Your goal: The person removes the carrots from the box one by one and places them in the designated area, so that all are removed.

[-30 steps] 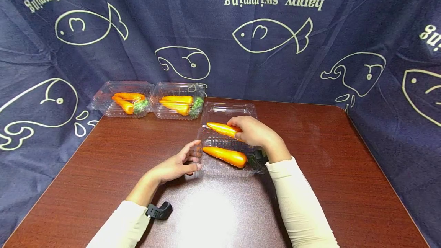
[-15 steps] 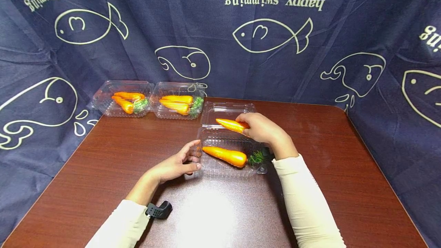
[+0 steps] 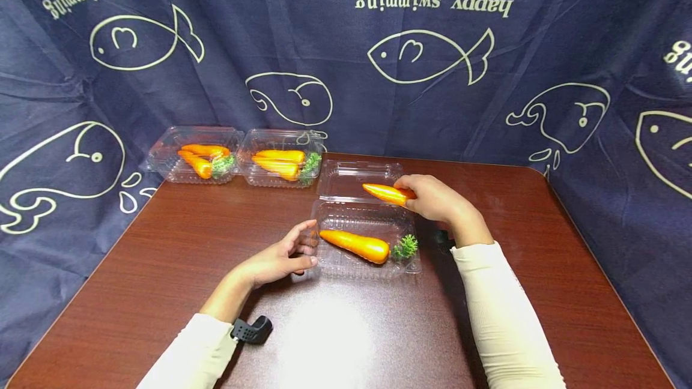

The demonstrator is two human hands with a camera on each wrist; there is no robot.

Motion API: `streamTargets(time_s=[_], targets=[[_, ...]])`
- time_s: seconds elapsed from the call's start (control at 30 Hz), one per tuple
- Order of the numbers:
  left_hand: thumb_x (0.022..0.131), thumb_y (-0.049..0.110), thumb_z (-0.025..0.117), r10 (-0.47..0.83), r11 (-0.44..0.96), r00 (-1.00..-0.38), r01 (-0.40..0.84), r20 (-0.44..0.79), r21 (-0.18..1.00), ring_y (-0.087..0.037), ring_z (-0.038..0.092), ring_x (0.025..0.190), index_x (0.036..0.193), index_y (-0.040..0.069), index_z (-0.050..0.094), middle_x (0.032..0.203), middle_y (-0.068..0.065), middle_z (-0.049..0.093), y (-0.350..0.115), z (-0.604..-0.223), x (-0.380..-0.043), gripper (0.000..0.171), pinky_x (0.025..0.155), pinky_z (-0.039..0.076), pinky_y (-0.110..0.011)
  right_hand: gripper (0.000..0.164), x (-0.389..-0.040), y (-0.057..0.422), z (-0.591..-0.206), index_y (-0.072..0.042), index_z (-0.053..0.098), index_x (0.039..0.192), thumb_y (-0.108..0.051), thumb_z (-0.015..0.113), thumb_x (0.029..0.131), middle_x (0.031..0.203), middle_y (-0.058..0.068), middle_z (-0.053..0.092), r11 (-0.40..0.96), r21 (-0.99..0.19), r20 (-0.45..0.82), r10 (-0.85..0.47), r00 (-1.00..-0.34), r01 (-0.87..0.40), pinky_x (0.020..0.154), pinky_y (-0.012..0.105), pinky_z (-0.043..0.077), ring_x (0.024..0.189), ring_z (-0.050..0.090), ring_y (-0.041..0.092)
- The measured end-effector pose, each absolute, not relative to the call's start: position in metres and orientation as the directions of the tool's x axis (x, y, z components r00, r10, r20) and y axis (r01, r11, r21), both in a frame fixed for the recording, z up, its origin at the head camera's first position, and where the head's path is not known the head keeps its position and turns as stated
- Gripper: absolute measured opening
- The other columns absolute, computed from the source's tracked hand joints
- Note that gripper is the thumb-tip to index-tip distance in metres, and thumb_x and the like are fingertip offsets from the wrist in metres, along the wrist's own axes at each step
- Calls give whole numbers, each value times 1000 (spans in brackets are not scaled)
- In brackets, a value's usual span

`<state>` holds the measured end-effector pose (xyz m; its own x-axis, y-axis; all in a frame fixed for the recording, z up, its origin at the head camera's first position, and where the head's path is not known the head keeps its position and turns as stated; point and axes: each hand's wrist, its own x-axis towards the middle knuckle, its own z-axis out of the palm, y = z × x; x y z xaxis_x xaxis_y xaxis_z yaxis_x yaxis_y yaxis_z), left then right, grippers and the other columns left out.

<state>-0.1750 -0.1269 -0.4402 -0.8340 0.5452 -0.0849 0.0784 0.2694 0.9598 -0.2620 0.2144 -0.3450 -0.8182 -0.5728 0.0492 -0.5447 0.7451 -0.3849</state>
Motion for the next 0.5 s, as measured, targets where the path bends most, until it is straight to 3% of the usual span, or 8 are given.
streamTargets(time_s=[0.3, 0.5], targets=[[95, 19, 68, 537, 284, -840, 91, -80, 954, -30, 51, 118, 156, 14, 20, 139, -21, 47, -127, -443, -174, 78, 92, 47, -38, 32, -269, 232, -354, 1, 65, 113, 9, 68, 82, 96, 8, 65, 748, -315, 65, -597, -799, -584, 80, 45, 45, 85, 57, 24], [94, 19, 69, 535, 275, -840, 75, -88, 959, -28, 52, 117, 156, 16, 19, 139, -19, 47, -127, -442, -175, 80, 86, 50, -34, 31, -279, 244, -358, 1, 65, 111, 9, 68, 81, 95, 7, 64, 743, -296, 65, -611, -789, -600, 80, 46, 45, 85, 57, 24]])
